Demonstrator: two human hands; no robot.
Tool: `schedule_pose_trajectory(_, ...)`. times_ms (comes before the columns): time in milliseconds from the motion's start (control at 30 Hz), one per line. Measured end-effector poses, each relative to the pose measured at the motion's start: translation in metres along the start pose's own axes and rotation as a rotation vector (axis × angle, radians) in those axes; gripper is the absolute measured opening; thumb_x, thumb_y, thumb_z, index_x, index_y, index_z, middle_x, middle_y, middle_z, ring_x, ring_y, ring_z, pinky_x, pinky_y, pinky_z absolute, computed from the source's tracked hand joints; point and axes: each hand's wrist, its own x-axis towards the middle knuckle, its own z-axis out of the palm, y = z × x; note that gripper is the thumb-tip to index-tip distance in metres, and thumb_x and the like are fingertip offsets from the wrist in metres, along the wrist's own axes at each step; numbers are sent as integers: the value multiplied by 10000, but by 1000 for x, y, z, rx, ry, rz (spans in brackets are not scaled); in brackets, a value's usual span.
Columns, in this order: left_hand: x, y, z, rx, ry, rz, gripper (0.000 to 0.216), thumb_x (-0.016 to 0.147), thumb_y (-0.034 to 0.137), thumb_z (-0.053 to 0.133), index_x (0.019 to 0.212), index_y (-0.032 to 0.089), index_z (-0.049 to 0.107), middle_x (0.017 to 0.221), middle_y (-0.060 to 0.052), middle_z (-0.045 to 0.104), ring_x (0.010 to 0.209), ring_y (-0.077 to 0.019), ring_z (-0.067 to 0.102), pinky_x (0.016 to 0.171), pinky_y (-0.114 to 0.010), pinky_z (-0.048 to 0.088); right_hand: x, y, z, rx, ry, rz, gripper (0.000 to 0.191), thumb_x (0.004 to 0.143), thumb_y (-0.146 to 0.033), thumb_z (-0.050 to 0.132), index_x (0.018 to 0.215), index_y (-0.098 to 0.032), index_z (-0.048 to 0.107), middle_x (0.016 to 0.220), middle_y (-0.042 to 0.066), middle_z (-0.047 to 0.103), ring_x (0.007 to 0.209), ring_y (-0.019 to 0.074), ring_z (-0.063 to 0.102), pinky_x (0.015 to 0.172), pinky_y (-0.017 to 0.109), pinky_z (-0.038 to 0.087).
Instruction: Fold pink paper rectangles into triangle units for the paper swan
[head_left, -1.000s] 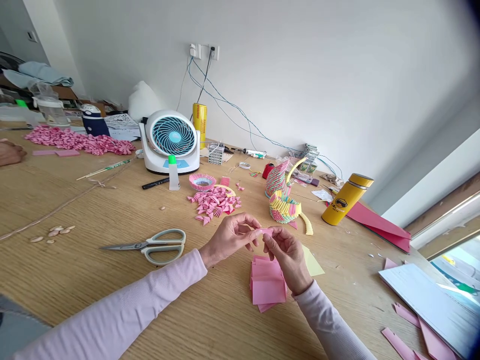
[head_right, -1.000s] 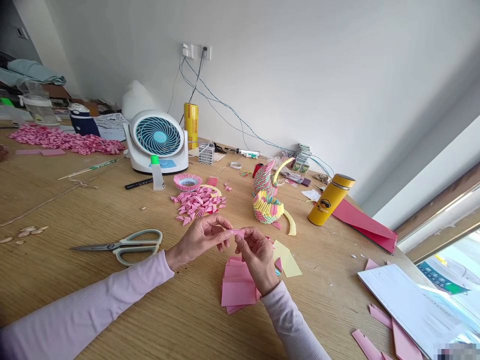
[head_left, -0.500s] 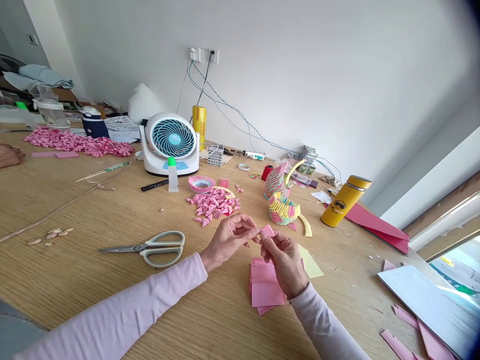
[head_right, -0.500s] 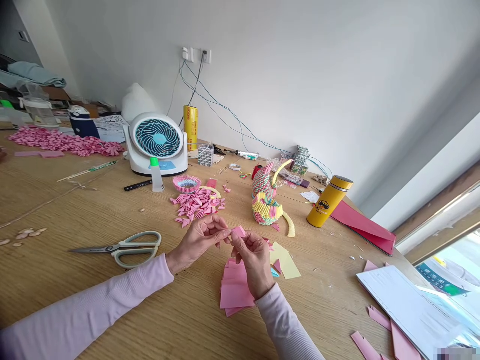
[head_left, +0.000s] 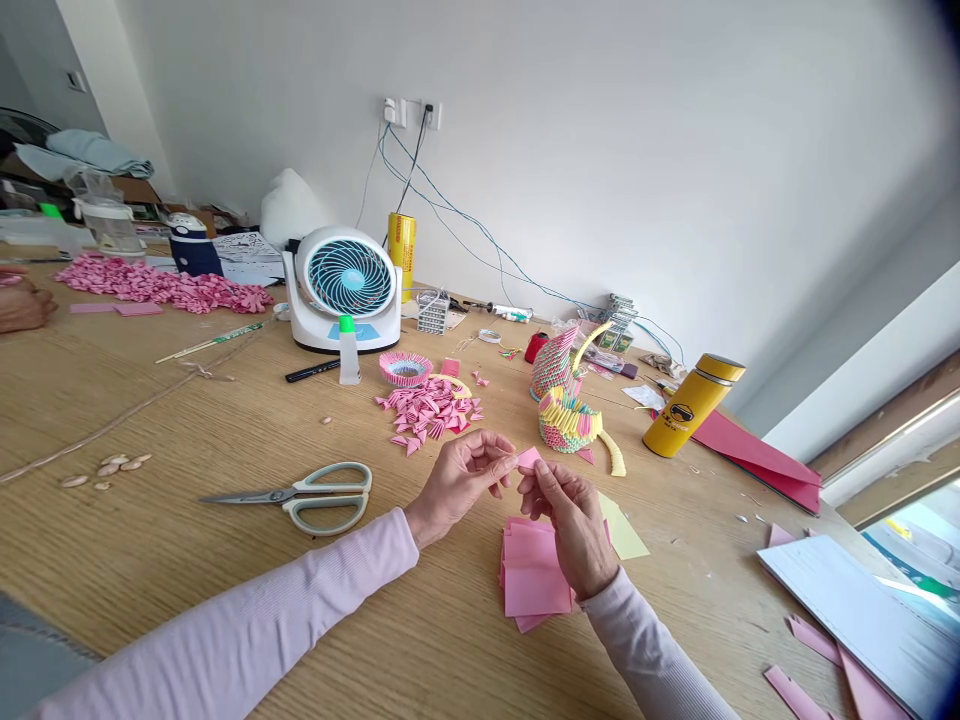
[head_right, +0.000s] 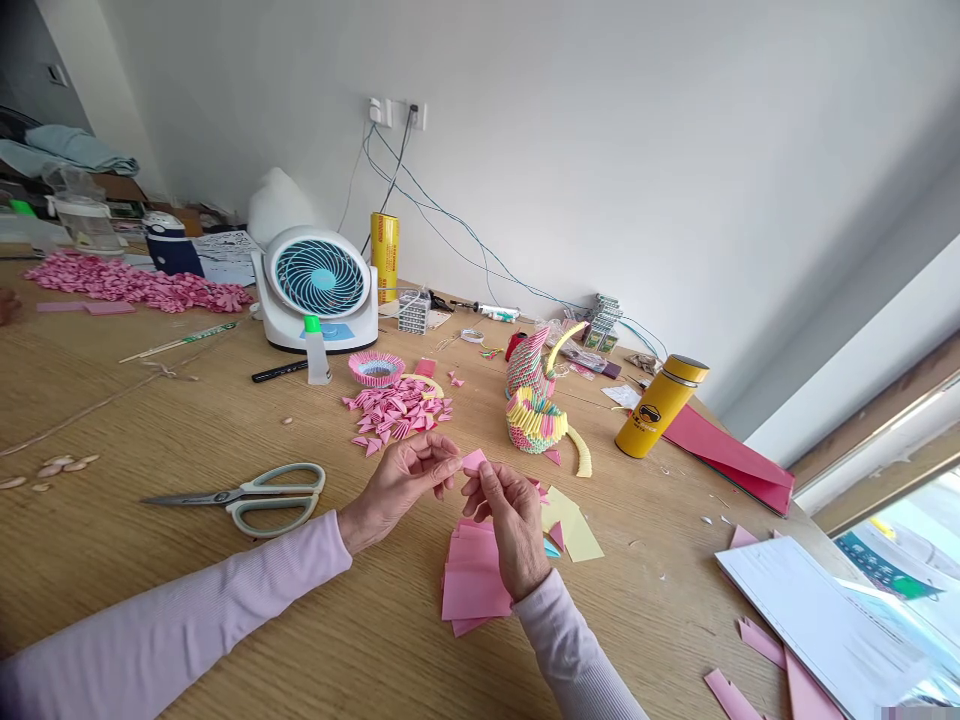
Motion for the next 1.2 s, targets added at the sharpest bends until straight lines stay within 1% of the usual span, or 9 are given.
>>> schedule_pose_trajectory(167, 2, -2, -2, 37, 35, 13, 260, 743, 318, 709, 867, 109, 616, 687, -11, 609, 589, -102, 565, 486, -193, 461, 3, 2, -4, -56, 141, -144, 286, 795, -415, 667, 949, -230, 511, 799, -27, 590, 499, 80, 544, 465, 211, 406)
schedule_pose_trajectory(467, 2, -2, -2, 50, 40, -22, 287, 721, 344, 729, 856, 111, 630, 746, -41, 648, 672, -144, 631, 488, -192, 478, 6, 9, -7, -290, 195, -340, 208, 792, -371, 675, 805, -193, 568, 864, 18, 560, 558, 96, 550, 490, 234, 453)
schedule_pose_trajectory(533, 1, -1, -1, 33, 31, -72, 312, 728, 379, 721, 865, 115, 628, 791, -53, 660, 670, -139, 630, 490, -191, 478, 7, 9, -8, -375, 225, -397, 191, 805, -357, 661, 759, -187, 586, 856, 25, 542, 606, 109, 537, 514, 240, 452)
schedule_pose_trajectory(633, 1, 1, -3, -44, -21, -233, 391, 800, 495, 611, 889, 115, 637, 849, -77, 666, 649, -124, 623, 492, -190, 470, 6, 7, -8, -464, 245, -418, 190, 826, -339, 637, 723, -188, 588, 854, 36, 531, 674, 131, 525, 525, 240, 429)
schedule_pose_trajectory(733, 0, 0, -7, -151, -129, -374, 462, 847, 543, 517, 917, 112, 668, 899, -96, 661, 656, -115, 619, 493, -180, 454, 5, 5, -8, -502, 203, -403, 196, 834, -338, 625, 709, -192, 591, 834, 36, 534, 691, 142, 508, 519, 241, 407)
schedule_pose_trajectory(833, 0, -1, -10, -228, -182, -403, 363, 830, 474, 589, 931, 139, 685, 995, -80, 647, 665, -90, 610, 487, -160, 427, 4, 6, -7, -513, 164, -386, 192, 833, -340, 625, 711, -194, 598, 814, 31, 540, 689, 145, 505, 519, 243, 394)
schedule_pose_trajectory(933, 1, -1, -11, -258, -154, -380, 283, 802, 411, 649, 919, 157, 693, 1032, -64, 643, 669, -79, 604, 493, -160, 424, 3, 8, -5, -459, 167, -342, 183, 818, -350, 639, 739, -191, 594, 797, 27, 553, 675, 143, 507, 523, 244, 385)
schedule_pose_trajectory(1033, 3, -1, -11, -268, -133, -363, 265, 782, 393, 675, 905, 158, 689, 1037, -63, 655, 668, -86, 611, 502, -177, 437, 2, 8, -1, -316, 179, -201, 220, 788, -378, 667, 748, -180, 578, 717, 10, 556, 592, 118, 481, 503, 235, 364)
schedule_pose_trajectory(1200, 2, -6, -9, -196, -61, -288, 281, 721, 371, 738, 877, 149, 664, 828, -40, 686, 715, -117, 638, 548, -185, 459, -1, 5, 8, -21, 181, 36, 268, 760, -370, 692, 691, -170, 529, 512, -48, 493, 419, 53, 345, 403, 190, 241)
